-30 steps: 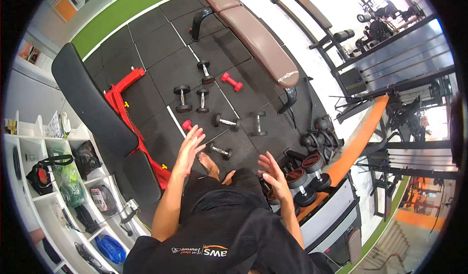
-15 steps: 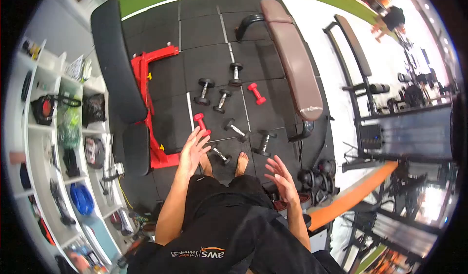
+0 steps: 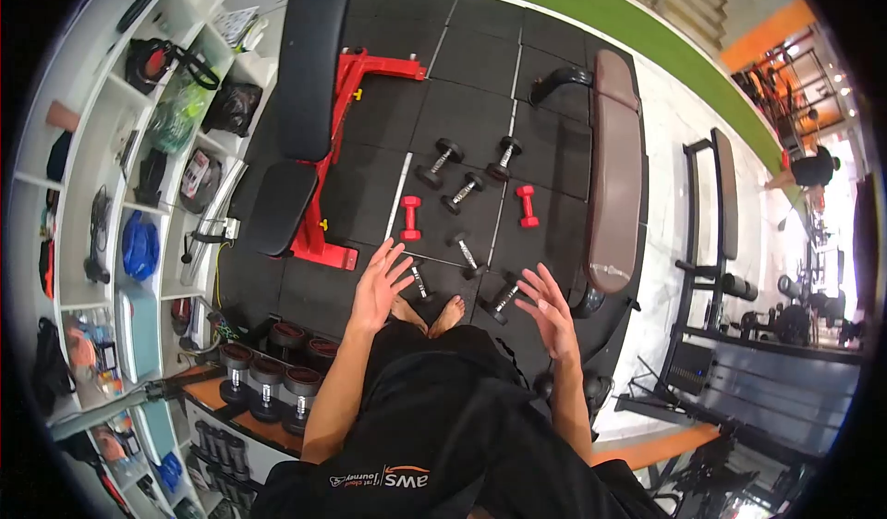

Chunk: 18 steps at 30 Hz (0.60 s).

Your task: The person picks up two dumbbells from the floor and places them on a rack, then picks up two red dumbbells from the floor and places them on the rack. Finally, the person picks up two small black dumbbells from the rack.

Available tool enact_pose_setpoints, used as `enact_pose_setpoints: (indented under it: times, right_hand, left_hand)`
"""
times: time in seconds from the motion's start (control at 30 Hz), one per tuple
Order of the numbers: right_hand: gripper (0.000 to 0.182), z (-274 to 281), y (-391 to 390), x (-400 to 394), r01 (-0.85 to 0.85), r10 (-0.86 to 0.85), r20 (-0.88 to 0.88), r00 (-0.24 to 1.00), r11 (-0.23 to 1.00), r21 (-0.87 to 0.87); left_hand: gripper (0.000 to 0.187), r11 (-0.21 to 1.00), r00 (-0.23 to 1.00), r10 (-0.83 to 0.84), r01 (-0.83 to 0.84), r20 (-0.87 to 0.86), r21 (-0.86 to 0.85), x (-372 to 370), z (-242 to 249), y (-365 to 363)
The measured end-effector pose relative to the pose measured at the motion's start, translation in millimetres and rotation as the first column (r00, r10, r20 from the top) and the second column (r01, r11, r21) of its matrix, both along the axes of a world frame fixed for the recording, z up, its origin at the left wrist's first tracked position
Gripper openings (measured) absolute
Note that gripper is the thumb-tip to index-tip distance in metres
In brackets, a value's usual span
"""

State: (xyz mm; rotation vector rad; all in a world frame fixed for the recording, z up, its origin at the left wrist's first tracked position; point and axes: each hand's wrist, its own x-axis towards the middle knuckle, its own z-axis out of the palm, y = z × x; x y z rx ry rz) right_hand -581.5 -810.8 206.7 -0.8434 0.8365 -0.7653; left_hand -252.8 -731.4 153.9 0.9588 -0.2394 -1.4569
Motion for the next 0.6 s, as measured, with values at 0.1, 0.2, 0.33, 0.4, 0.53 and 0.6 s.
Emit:
enact_pose_setpoints:
  times: [0.1, 0.2, 0.33, 0.4, 0.53, 0.6]
  right_hand:
    - [0.077, 1.4, -3.3, 22.4, -0.022, 0.022, -0.001, 1.000, 1.000, 0.017]
    - [0.078, -1.1, -3.6, 46.4, -0.083, 0.083, -0.045, 0.996, 0.997, 0.007]
    - [0.074, -3.9, 6.2, 71.6, -0.138, 0.139, -0.045, 0.989, 0.990, 0.021]
    - [0.074, -5.9, 10.2, 78.6, -0.146, 0.147, -0.037, 0.988, 0.989, 0.031]
    - [0.074, -9.2, 17.0, 83.7, -0.156, 0.161, -0.042, 0.986, 0.983, 0.099]
    - [0.074, -10.9, 16.7, 84.4, -0.174, 0.180, -0.051, 0.982, 0.978, 0.115]
  left_hand:
    - [0.068, 1.000, 1.000, 0.030, -0.030, -0.008, -0.001, 11.1, 5.4, 4.6]
    - [0.064, 0.997, 0.995, 0.083, -0.083, -0.058, -0.006, 22.2, 7.4, 14.6]
    - [0.067, 0.994, 0.995, 0.101, -0.101, 0.010, 0.036, 35.5, -9.7, 36.9]
    - [0.066, 0.991, 0.994, 0.108, -0.109, 0.012, 0.075, 36.8, -16.6, 47.6]
    - [0.066, 0.986, 0.994, 0.107, -0.106, -0.002, 0.128, 40.0, -19.4, 56.2]
    - [0.065, 0.981, 0.992, 0.125, -0.120, -0.024, 0.150, 40.6, -23.0, 58.3]
